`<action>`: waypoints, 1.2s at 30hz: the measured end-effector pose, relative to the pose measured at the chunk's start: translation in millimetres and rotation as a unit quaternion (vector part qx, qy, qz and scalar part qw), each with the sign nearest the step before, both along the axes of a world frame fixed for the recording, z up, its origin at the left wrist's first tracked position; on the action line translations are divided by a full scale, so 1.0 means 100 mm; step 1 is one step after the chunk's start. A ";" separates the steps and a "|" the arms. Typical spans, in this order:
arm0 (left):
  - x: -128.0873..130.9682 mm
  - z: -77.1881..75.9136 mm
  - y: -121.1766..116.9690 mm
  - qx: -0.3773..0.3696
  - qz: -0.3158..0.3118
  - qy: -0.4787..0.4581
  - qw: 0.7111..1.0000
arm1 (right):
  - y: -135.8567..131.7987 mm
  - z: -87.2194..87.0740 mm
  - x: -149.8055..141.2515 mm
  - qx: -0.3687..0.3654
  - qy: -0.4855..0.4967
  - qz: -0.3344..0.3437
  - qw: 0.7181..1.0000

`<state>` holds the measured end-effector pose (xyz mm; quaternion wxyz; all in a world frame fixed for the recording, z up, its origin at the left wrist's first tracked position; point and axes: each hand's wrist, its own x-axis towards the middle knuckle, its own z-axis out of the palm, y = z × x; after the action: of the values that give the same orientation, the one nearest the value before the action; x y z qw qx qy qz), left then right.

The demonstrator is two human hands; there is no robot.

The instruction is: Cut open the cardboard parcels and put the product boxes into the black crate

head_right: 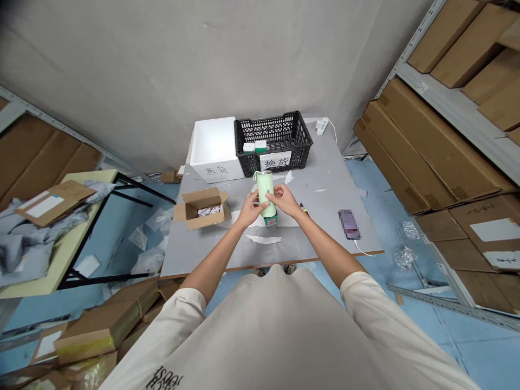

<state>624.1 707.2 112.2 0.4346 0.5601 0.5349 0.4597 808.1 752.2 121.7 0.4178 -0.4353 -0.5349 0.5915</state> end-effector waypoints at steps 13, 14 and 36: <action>-0.01 -0.03 0.06 -0.183 -0.002 -0.229 0.956 | -0.02 0.09 -0.01 -0.053 -0.013 -0.029 0.998; 0.00 -0.03 0.06 -0.190 -0.001 -0.235 0.953 | -0.02 0.09 -0.01 -0.053 -0.015 -0.032 0.998; -0.11 0.03 -0.03 0.003 0.028 -0.147 0.989 | -0.23 0.29 -0.14 0.172 -0.151 0.027 0.973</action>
<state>613.1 704.5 115.1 0.4934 0.4728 0.4793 0.5508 794.2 728.8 150.9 0.3847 -0.4264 -0.6968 0.4297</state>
